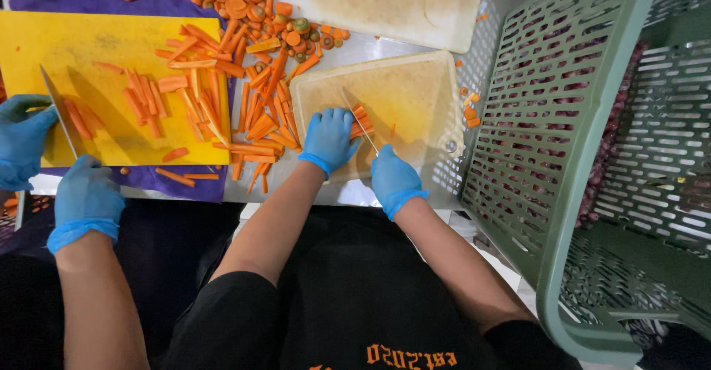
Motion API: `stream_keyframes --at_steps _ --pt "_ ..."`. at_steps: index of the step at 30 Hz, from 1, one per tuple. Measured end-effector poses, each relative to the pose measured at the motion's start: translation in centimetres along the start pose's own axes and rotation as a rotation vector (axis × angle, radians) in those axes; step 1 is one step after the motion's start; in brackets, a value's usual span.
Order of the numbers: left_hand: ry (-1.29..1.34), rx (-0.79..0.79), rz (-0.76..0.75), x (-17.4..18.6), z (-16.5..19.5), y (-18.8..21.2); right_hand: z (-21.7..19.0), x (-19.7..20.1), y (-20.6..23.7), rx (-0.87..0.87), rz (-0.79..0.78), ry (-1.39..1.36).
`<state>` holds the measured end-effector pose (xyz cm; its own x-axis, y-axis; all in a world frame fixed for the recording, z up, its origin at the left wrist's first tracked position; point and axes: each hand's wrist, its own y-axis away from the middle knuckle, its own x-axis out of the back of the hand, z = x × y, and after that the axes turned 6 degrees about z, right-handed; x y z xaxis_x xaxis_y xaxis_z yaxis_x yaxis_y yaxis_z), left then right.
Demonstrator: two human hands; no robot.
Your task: The person cuts carrot sticks into small diced pieces on a small cutting board using a knife, sweeping the diced pieces into an accumulating pile and reaching for more carrot sticks from the table. A coworker beside them cuts whole carrots into sticks on a larger yellow board.
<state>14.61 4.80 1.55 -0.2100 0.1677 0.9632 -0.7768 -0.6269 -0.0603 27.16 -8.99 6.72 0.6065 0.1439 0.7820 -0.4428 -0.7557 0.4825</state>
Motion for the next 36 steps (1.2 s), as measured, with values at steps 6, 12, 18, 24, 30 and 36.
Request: stream_keyframes --at_steps 6,12,18,24,30,36 --pt "-0.032 -0.023 -0.003 -0.1 -0.1 0.0 0.6 -2.6 -0.7 -0.003 0.063 -0.060" --pt "-0.049 -0.002 -0.033 0.6 0.4 -0.1 1.0 -5.4 -1.3 0.000 0.178 0.003" --pt "0.216 0.188 -0.018 2.3 0.1 1.3 2.2 -2.6 -2.0 0.166 0.077 0.018" --pt "0.161 0.176 0.166 2.9 -0.4 3.8 1.1 -1.4 -0.1 0.117 0.069 0.027" --pt "0.176 0.192 0.173 2.3 -0.4 3.7 1.0 -1.8 0.4 0.191 0.143 -0.024" --pt "0.226 0.037 0.239 0.9 0.5 3.4 1.1 -1.0 -0.2 0.059 0.104 0.036"
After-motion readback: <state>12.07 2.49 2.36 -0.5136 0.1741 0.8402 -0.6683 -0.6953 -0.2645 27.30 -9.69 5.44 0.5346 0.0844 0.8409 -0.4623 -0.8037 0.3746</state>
